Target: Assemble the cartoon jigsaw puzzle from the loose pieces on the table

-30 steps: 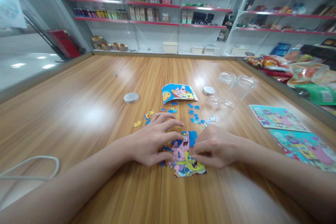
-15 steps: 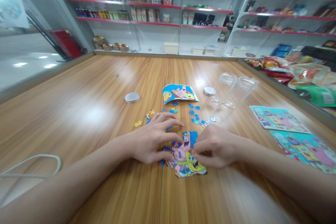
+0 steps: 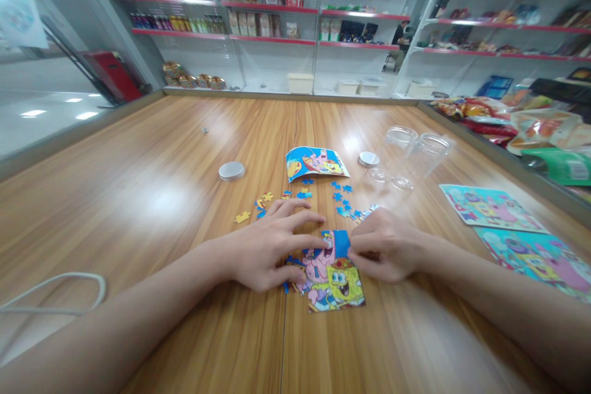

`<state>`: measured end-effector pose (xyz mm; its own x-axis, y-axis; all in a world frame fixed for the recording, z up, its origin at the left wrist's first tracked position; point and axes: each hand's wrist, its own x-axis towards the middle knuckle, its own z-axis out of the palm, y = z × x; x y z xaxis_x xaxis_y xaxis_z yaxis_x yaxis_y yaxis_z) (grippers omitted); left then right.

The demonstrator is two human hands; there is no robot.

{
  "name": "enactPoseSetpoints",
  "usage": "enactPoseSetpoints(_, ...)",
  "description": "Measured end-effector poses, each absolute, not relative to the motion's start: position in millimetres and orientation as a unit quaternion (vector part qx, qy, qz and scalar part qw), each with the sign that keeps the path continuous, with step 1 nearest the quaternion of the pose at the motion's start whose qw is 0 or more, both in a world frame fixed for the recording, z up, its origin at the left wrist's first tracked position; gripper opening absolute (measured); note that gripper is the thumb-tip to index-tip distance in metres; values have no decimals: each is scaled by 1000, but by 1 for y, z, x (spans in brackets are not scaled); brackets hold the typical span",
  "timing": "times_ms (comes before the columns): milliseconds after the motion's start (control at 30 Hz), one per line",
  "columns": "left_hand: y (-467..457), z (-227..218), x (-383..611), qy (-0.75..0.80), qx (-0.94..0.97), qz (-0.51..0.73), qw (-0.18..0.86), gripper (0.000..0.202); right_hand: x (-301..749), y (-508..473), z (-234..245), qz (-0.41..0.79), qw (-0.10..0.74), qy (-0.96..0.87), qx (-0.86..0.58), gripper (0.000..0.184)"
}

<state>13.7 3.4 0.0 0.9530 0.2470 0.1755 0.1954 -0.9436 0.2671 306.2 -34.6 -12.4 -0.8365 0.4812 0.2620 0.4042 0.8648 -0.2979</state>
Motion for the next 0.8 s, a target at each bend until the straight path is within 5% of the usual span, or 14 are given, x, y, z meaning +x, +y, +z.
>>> enactPoseSetpoints(800, 4, -2, 14, 96, 979, 119, 133, 54, 302, -40, -9, 178, 163, -957, -164, 28)
